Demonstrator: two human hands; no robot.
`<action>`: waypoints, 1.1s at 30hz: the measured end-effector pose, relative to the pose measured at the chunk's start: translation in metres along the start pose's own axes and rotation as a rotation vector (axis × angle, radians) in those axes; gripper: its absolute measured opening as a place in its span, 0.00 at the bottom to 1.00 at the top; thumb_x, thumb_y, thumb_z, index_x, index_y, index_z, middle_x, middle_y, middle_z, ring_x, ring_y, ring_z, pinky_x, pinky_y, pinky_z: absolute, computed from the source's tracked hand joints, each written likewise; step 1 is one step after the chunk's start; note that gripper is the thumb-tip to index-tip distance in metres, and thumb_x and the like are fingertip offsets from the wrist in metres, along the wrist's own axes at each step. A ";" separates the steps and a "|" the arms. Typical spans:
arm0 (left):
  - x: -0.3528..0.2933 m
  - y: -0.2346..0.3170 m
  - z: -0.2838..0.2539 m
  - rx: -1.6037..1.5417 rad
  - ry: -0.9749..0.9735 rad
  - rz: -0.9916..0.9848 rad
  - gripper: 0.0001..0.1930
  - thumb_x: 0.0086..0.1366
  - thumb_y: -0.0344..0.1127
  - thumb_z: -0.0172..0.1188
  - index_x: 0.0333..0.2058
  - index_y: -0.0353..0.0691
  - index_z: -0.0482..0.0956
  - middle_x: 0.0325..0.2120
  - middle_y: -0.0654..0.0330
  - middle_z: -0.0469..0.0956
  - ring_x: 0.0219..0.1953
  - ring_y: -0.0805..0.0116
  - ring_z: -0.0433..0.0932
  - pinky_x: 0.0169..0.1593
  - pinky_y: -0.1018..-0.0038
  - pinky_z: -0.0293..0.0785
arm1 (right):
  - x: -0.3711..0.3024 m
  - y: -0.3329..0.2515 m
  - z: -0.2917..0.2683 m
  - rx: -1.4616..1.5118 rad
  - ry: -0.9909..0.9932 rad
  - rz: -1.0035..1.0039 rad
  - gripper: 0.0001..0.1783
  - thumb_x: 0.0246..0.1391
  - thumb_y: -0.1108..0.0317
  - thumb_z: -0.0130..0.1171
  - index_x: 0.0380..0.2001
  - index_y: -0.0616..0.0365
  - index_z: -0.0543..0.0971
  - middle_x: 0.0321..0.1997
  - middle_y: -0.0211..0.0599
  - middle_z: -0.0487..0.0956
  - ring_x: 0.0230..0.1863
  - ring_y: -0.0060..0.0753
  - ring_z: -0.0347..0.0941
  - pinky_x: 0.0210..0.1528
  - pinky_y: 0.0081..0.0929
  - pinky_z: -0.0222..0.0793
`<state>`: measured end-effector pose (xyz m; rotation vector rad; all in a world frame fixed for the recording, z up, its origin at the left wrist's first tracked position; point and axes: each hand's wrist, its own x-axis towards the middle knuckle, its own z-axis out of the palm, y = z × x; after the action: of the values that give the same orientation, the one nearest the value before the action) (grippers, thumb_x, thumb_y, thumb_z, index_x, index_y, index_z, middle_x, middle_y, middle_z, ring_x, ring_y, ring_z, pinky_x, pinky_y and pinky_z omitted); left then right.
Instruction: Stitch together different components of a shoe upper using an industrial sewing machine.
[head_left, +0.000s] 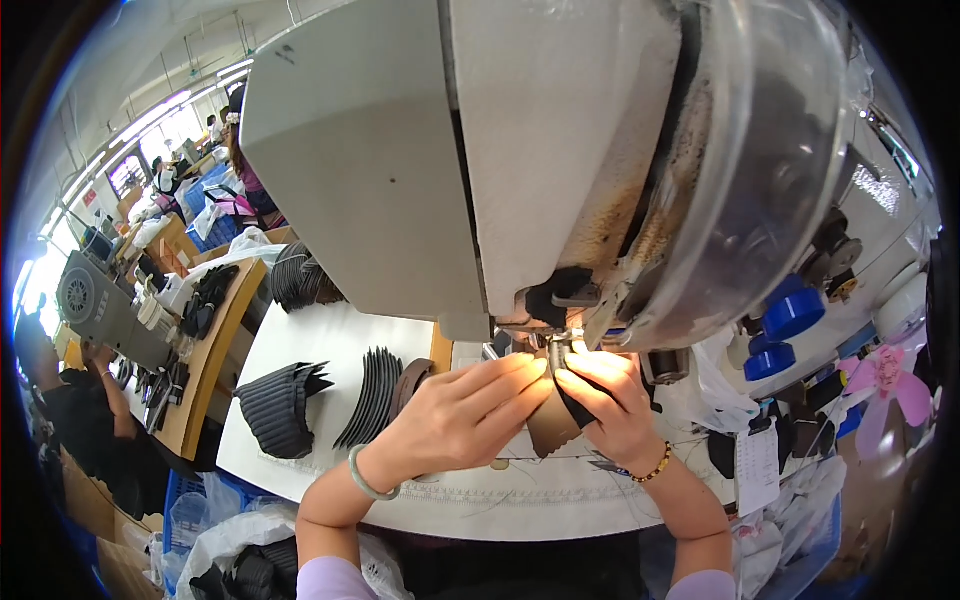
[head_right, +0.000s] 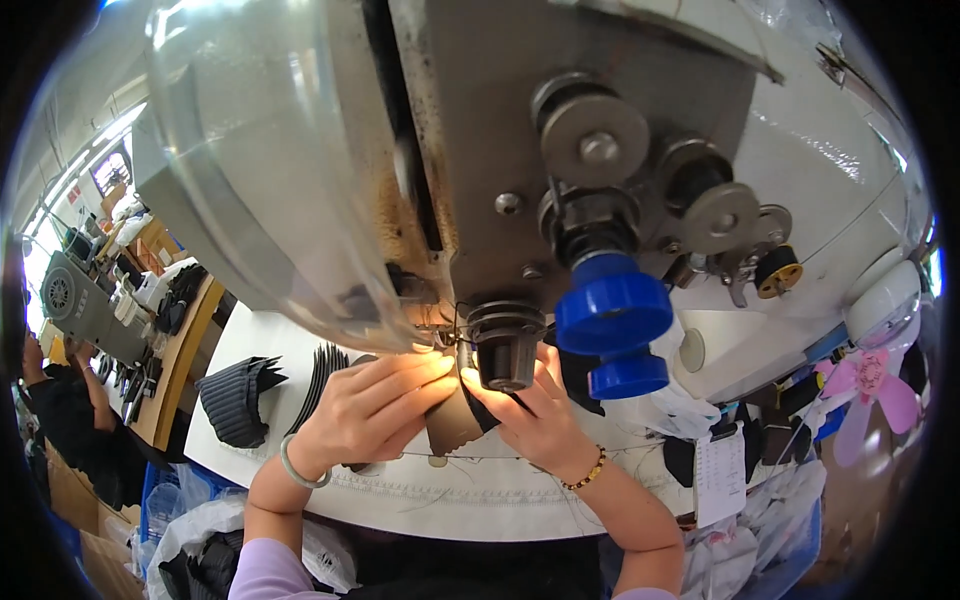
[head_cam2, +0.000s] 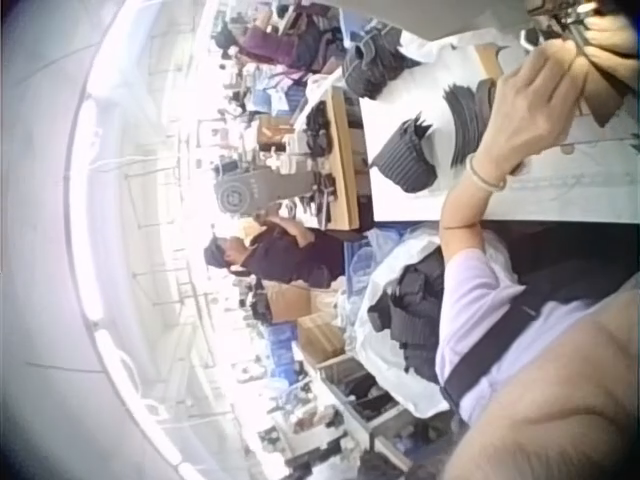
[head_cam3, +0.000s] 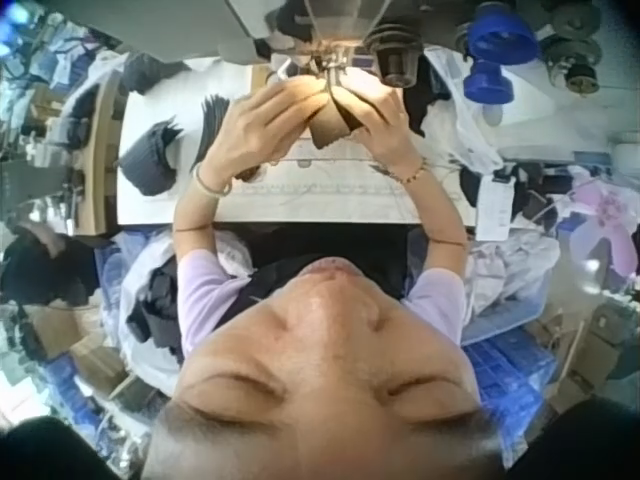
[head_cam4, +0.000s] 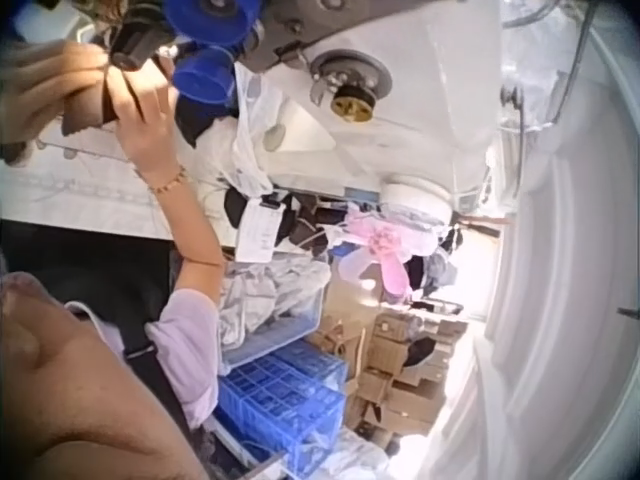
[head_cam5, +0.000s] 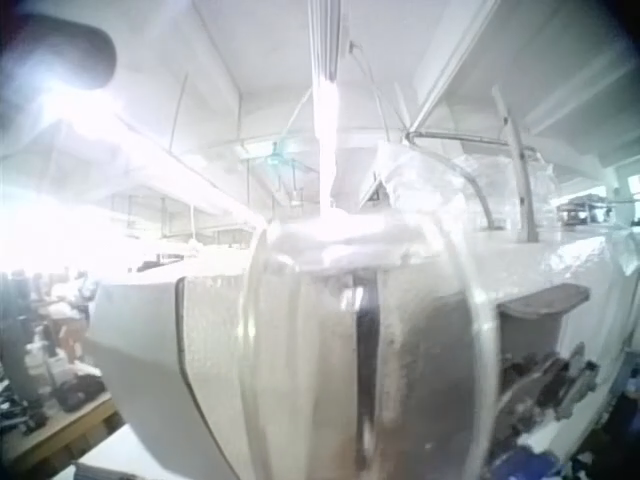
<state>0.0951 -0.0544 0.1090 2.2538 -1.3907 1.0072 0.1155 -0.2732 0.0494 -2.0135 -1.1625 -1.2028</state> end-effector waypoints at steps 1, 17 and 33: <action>-0.001 0.004 0.002 0.048 0.006 0.020 0.19 0.45 0.27 0.60 0.40 0.30 0.78 0.38 0.54 0.77 0.44 0.60 0.78 0.44 0.71 0.79 | -0.004 0.000 0.002 0.041 0.023 0.019 0.19 0.39 0.79 0.59 0.40 0.60 0.80 0.47 0.39 0.76 0.49 0.46 0.75 0.49 0.40 0.69; -0.001 0.008 0.012 0.190 0.060 0.085 0.18 0.43 0.26 0.58 0.36 0.31 0.82 0.36 0.56 0.80 0.41 0.62 0.81 0.41 0.74 0.81 | -0.001 0.009 0.001 0.147 0.077 0.006 0.20 0.35 0.82 0.64 0.36 0.54 0.84 0.42 0.28 0.75 0.44 0.36 0.72 0.42 0.39 0.62; -0.008 -0.001 0.020 0.053 0.189 -0.054 0.18 0.50 0.24 0.63 0.42 0.29 0.77 0.36 0.53 0.79 0.37 0.58 0.81 0.40 0.69 0.79 | 0.003 0.018 -0.004 0.217 0.008 0.019 0.22 0.34 0.79 0.67 0.39 0.51 0.82 0.43 0.29 0.74 0.45 0.34 0.71 0.43 0.41 0.62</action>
<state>0.1019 -0.0606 0.0894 2.1559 -1.2310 1.2171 0.1299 -0.2837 0.0535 -1.8522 -1.2116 -1.0266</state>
